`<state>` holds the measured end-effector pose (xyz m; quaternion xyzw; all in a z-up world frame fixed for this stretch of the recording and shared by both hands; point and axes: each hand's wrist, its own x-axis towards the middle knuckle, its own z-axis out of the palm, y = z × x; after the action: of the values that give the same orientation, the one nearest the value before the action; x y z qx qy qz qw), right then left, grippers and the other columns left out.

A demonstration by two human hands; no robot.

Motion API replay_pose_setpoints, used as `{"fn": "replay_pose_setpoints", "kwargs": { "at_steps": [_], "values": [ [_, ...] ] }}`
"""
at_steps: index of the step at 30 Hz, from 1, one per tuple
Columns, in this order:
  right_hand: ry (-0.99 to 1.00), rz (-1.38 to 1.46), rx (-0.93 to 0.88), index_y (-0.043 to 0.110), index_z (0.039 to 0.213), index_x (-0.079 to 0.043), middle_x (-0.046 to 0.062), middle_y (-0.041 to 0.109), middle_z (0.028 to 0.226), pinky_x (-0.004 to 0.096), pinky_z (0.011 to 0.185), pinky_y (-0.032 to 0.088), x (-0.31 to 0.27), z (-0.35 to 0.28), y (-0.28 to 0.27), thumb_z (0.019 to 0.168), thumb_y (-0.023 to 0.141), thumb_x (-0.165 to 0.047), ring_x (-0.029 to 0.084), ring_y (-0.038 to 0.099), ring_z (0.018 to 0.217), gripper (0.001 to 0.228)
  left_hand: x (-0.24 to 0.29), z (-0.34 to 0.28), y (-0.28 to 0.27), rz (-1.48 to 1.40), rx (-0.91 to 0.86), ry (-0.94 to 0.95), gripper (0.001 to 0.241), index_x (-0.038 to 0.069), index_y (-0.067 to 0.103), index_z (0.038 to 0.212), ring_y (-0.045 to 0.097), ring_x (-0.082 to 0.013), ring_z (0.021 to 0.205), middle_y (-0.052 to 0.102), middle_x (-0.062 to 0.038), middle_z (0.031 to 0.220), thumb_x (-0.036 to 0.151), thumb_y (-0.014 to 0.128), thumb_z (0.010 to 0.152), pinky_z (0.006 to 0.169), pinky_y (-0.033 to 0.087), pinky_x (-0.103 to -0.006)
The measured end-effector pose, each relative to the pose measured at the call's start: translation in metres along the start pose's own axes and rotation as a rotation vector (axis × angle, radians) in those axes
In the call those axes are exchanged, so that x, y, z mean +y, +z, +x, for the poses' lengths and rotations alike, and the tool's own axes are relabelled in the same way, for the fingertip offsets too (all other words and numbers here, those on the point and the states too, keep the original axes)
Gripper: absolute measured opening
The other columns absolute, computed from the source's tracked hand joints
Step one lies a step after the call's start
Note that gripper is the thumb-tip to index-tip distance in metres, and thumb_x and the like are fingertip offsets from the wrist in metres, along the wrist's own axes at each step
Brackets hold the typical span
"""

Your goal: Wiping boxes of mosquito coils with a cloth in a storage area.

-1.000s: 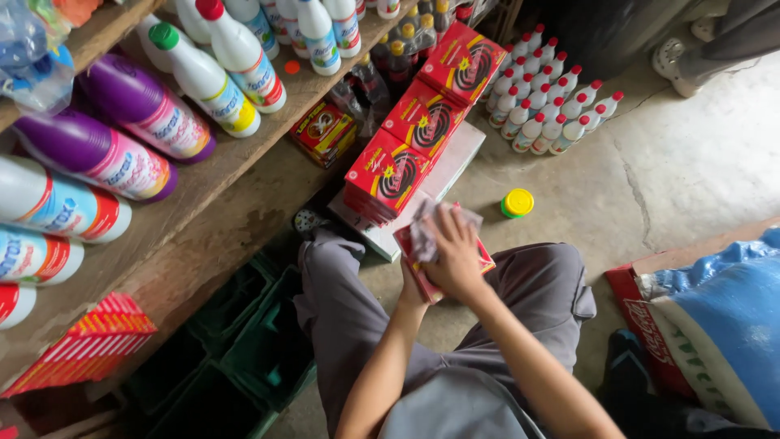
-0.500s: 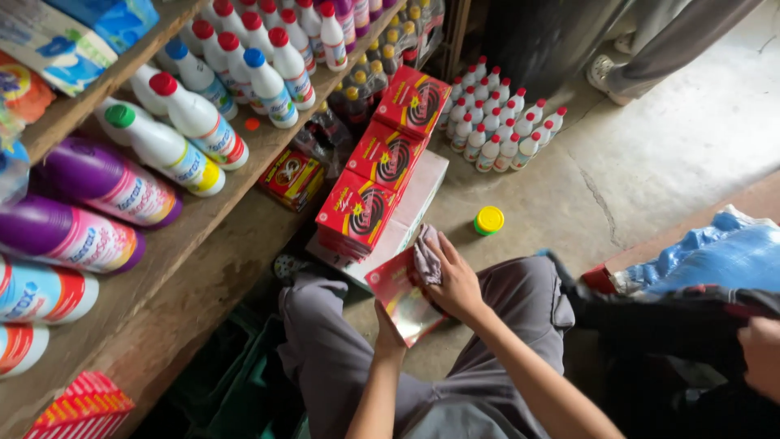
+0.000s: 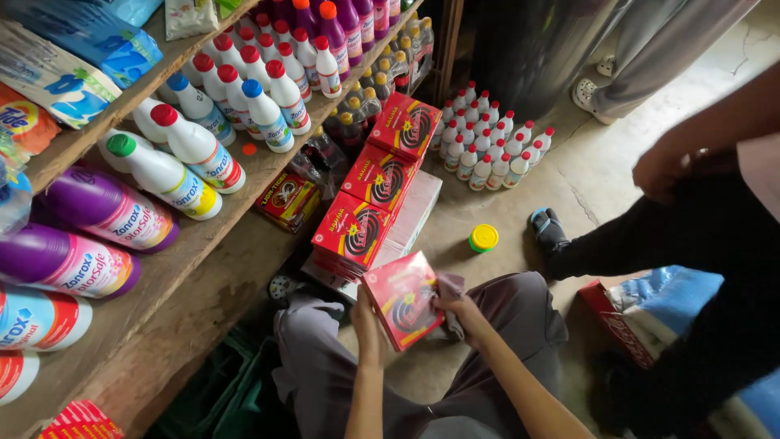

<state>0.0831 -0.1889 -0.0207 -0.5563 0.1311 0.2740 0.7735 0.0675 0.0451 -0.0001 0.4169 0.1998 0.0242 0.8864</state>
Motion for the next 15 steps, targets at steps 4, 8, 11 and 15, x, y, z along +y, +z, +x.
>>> {"fn": "replay_pose_setpoints", "kwargs": {
  "at_steps": [4, 8, 11, 15],
  "values": [
    [-0.269, -0.551, 0.362, 0.069, 0.119, -0.003, 0.013, 0.067, 0.087, 0.032, 0.068, 0.050, -0.055, -0.033, 0.029, 0.091, 0.076, -0.024, 0.021, 0.065, 0.074, 0.036, 0.002, 0.009, 0.003, 0.515, 0.089, 0.263, 0.059, 0.003, 0.055, 0.147, 0.054, -0.0230, 0.138, 0.058, -0.011, 0.150, 0.044, 0.047, 0.106, 0.116, 0.039, -0.0361],
    [-0.630, -0.890, 0.467, 0.068, 0.123, -0.006, 0.016, 0.072, 0.099, 0.036, 0.076, 0.057, -0.088, -0.084, 0.096, 0.081, 0.077, -0.027, 0.028, 0.073, 0.086, 0.049, 0.037, -0.016, 0.068, 0.213, 0.040, -0.053, 0.059, 0.033, 0.016, 0.158, 0.025, -0.0052, 0.147, 0.027, 0.015, 0.161, 0.044, 0.038, 0.105, 0.117, 0.020, -0.0337],
    [-0.760, -1.025, 0.268, 0.064, 0.132, -0.013, 0.014, 0.065, 0.136, 0.041, 0.099, 0.056, -0.070, -0.097, 0.120, 0.083, 0.079, -0.032, 0.032, 0.066, 0.121, 0.054, 0.053, -0.006, 0.033, -0.122, -0.139, -0.003, 0.058, 0.022, 0.039, 0.160, 0.044, -0.0206, 0.140, 0.049, -0.001, 0.155, 0.044, 0.045, 0.107, 0.123, 0.026, -0.0455],
    [-0.997, -1.213, -0.005, 0.046, 0.148, -0.006, 0.032, 0.025, 0.159, 0.060, 0.116, 0.028, -0.085, -0.107, 0.146, 0.074, 0.081, -0.032, 0.054, 0.026, 0.147, 0.086, -0.044, 0.030, -0.021, -0.573, -0.169, -0.386, 0.070, 0.015, 0.038, 0.155, 0.043, -0.0314, 0.140, 0.045, -0.010, 0.155, 0.061, 0.037, 0.102, 0.120, 0.029, -0.0516]
  ]
}}
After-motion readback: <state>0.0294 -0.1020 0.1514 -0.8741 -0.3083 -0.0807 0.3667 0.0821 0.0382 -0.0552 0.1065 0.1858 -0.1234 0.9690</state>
